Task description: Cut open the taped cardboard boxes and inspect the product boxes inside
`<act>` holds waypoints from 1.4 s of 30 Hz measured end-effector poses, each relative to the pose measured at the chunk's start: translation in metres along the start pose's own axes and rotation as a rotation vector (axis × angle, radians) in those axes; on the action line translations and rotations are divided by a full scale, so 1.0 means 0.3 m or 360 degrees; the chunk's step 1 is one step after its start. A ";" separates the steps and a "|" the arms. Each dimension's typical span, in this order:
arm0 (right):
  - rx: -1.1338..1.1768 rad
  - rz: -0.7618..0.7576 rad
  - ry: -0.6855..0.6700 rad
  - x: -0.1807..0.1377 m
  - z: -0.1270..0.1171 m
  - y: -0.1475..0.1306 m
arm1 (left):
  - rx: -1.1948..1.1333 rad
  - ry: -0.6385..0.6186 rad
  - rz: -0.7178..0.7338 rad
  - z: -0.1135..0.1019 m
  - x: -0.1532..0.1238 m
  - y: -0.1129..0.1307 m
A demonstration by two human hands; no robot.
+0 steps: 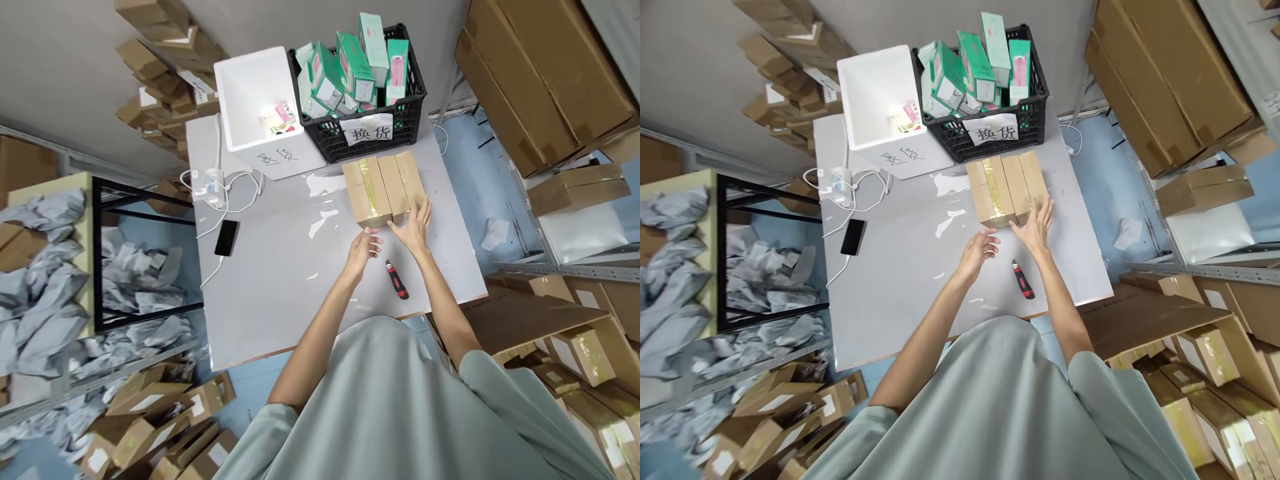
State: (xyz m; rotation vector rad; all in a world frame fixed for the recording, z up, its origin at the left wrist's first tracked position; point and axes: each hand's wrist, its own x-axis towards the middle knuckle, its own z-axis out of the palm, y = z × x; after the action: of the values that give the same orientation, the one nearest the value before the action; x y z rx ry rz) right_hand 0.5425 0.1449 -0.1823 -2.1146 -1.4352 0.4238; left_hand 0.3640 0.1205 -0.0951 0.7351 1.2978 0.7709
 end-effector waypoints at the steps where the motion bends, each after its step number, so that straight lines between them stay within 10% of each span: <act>1: -0.0031 0.0086 -0.0025 0.035 0.033 0.022 | 0.0011 -0.0008 -0.0024 -0.011 -0.007 -0.011; 7: 0.0016 0.0226 0.0039 0.078 0.140 0.075 | 0.0069 -0.0060 -0.0066 -0.051 -0.062 -0.086; 15: 0.0087 0.0241 0.0180 0.006 0.086 0.083 | 0.0116 -0.0178 -0.0103 -0.034 -0.081 -0.147; 26: 0.0485 0.0552 0.0508 -0.683 -0.157 0.133 | 0.0176 -0.0468 -0.0077 -0.222 -0.125 -0.300; 33: 0.0413 0.0175 0.0176 -1.031 -0.007 -0.127 | 0.0264 0.0090 0.0221 -0.583 -0.142 -0.402; 42: 0.0095 -0.0726 -0.0596 -1.119 0.214 -0.346 | 0.0378 0.0421 0.0107 -1.264 -0.250 -0.527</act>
State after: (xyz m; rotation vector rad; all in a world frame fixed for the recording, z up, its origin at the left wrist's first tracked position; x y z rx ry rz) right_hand 0.3016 -0.1191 -0.1865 -1.6435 -2.0238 0.6916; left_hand -0.0068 -0.0135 -0.2328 0.8920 1.6303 0.7954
